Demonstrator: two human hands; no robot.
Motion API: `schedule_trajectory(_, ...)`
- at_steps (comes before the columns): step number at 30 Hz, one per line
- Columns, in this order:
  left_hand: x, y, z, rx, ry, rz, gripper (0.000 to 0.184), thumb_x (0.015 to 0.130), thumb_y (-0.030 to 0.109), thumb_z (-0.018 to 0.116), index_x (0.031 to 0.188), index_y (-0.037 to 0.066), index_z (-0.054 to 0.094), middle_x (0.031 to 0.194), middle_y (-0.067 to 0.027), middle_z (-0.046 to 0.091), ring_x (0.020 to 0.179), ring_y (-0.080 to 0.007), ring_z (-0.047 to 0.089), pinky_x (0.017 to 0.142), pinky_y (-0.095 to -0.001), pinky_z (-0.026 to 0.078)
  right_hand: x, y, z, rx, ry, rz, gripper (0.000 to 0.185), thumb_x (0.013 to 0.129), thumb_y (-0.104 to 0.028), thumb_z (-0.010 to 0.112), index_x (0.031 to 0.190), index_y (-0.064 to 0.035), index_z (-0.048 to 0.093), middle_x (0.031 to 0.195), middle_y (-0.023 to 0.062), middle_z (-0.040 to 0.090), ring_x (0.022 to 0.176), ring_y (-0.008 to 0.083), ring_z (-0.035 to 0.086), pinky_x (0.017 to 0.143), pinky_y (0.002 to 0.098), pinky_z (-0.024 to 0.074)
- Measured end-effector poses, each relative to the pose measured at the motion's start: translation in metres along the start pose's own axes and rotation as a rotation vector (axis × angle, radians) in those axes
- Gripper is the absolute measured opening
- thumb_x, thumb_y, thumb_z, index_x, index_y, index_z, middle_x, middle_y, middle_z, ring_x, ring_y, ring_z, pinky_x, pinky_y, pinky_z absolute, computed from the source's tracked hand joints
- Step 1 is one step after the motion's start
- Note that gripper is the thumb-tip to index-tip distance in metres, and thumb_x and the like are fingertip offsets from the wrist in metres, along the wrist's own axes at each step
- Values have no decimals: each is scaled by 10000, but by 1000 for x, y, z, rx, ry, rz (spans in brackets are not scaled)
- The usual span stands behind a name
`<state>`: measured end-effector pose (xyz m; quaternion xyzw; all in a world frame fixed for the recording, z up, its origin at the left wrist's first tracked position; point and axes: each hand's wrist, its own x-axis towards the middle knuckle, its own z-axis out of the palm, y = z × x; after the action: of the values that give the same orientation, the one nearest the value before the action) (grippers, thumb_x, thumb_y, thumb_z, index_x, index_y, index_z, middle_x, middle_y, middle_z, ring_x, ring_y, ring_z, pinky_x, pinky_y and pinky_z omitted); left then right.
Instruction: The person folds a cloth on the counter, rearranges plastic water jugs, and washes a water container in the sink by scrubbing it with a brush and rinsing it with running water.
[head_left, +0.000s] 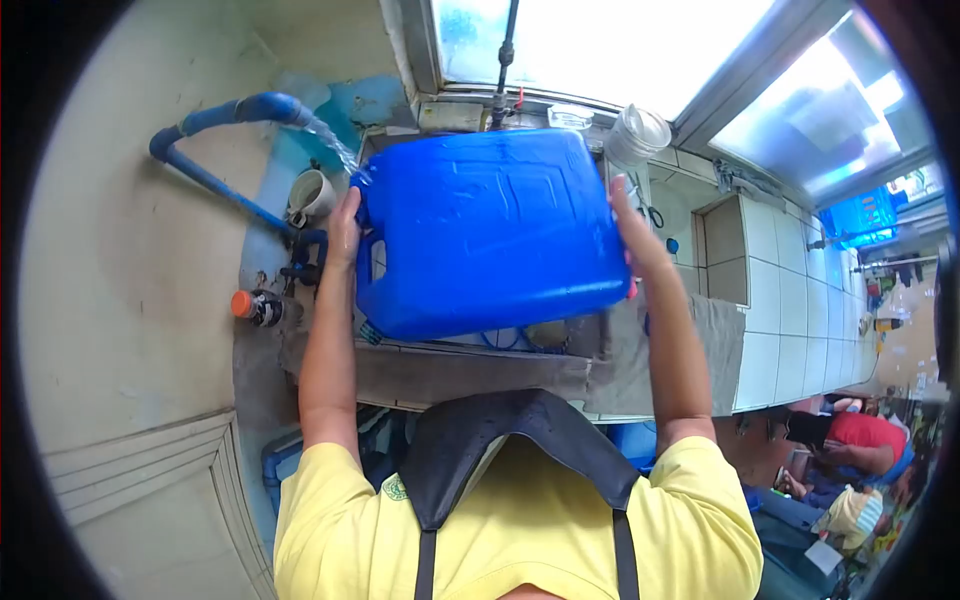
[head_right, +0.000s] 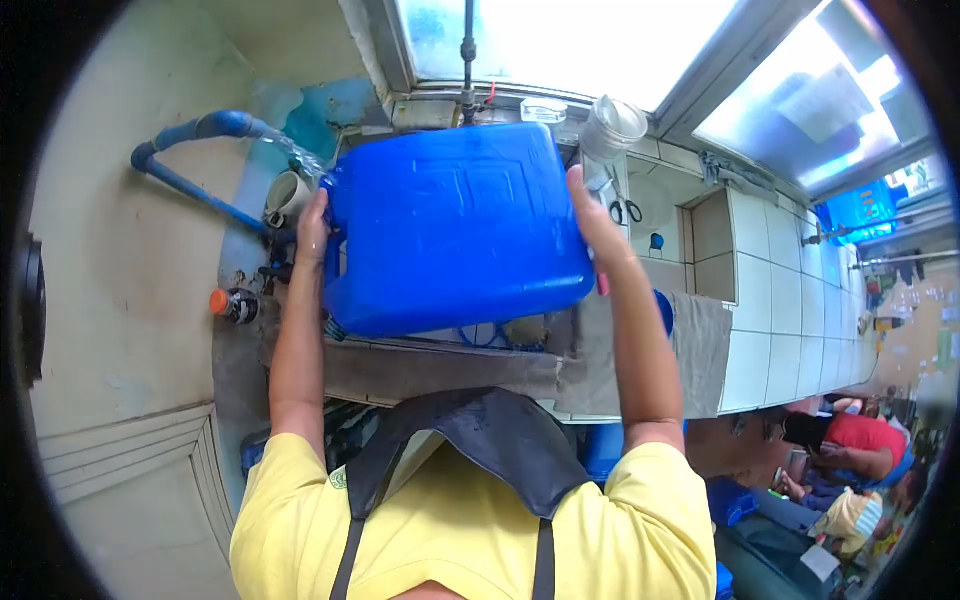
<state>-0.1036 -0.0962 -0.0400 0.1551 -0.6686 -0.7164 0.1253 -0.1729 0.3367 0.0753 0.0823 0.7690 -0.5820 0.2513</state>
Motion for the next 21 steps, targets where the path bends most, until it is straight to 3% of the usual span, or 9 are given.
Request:
schedule_trajectory(2,4,-45,-3,-431,-99,-268,366,1072,358,488,1154,78,710,960,-36,719,732,-100,633,705,-222,501,2,-20,-21,-131,-50,-193,1161,825,-923,299,1492,17,430,1443,324,480,1319,488,488,1071,558,437)
schedule_trajectory(3,-20,-38,7,-435,-88,-266,366,1072,358,488,1154,78,710,960,-36,719,732,-100,633,705,-222,501,-4,-39,-24,-137,-60,-195,1161,825,-923,299,1492,17,430,1443,324,480,1319,488,488,1071,558,437)
schedule_trajectory(5,-83,-29,43,-176,-97,-97,399,1051,364,536,1365,122,586,1301,-99,654,1161,-211,643,1014,-382,531,-23,-80,-29,-270,-216,-574,1072,864,-884,282,1438,-11,522,1378,303,540,1249,482,544,983,538,502)
schedule_trajectory(6,-87,-27,57,-178,-89,-95,399,1051,364,536,1365,122,586,1301,-99,654,1161,-211,643,1014,-382,531,-31,-94,-25,-273,-224,-578,1072,864,-884,282,1438,-11,522,1378,303,540,1249,482,544,983,538,502)
schedule_trajectory(10,-102,-29,100,-1093,-218,-150,455,1026,367,583,1437,187,511,1398,-86,590,1295,-260,560,1095,-490,473,-59,-139,23,-446,-38,-996,1048,865,-884,256,1400,-43,581,1299,273,599,1206,467,571,925,518,519)
schedule_trajectory(15,-92,-10,127,-1301,-247,-164,489,997,403,610,1441,229,504,1397,-65,593,1289,-268,562,1074,-522,483,-73,-160,38,-488,81,-1074,1067,855,-892,165,1426,-86,569,1374,266,574,1311,503,490,996,691,399)
schedule_trajectory(18,-79,-12,121,-1285,-319,-81,472,1002,383,614,1431,212,519,1364,-69,615,1231,-246,595,1053,-508,498,-75,-163,21,-539,63,-1125,1105,861,-885,92,1441,-62,547,1401,237,569,1341,510,454,1052,659,356)
schedule_trajectory(20,-67,-15,113,-1266,-393,-2,456,1006,363,618,1421,194,534,1331,-74,638,1173,-224,628,1031,-494,514,-66,-145,3,-313,165,-1172,1030,905,-848,163,1421,-54,567,1325,272,603,1142,436,625,948,544,499)
schedule_trajectory(21,-59,-18,105,-1263,-390,-5,456,1006,363,618,1421,194,534,1331,-74,638,1173,-224,628,1031,-494,514,-64,-134,-4,-208,170,-1104,1020,922,-829,149,1435,-43,547,1338,270,598,1146,424,625,976,541,477)
